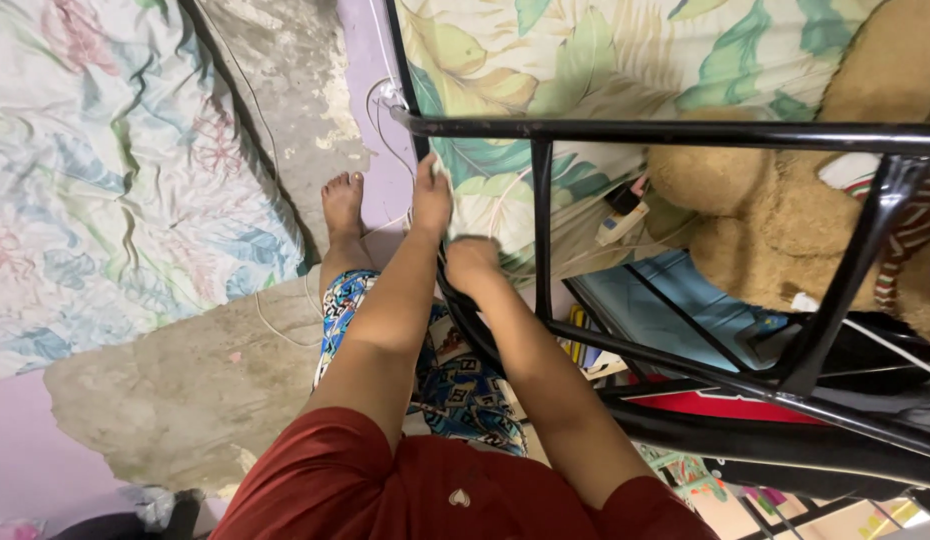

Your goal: Smoothing bed sheets, folding a blanket, and organizing items near a bunk bed.

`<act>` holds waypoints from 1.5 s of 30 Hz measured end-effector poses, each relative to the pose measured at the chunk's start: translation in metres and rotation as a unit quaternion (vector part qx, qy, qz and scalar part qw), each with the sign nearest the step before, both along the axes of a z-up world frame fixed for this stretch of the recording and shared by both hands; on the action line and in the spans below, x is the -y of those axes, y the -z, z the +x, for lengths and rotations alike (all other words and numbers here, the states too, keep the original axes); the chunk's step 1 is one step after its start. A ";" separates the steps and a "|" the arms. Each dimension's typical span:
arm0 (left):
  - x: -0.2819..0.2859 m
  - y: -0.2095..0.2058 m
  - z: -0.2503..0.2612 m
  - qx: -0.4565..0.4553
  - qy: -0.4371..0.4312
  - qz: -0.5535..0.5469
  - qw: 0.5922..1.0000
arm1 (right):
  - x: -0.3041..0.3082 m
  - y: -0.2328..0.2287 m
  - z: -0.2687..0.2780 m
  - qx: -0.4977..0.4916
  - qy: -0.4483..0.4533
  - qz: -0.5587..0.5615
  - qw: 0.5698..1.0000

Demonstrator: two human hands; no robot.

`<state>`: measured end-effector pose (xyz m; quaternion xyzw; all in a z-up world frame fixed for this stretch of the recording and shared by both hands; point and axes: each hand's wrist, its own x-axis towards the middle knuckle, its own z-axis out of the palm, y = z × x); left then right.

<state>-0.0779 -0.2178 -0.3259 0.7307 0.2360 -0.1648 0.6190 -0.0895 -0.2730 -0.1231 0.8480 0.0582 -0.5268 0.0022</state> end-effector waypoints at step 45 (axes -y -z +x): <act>-0.061 -0.163 -0.018 -0.013 0.363 0.075 0.929 | 0.014 0.077 -0.063 0.246 0.013 -0.072 0.967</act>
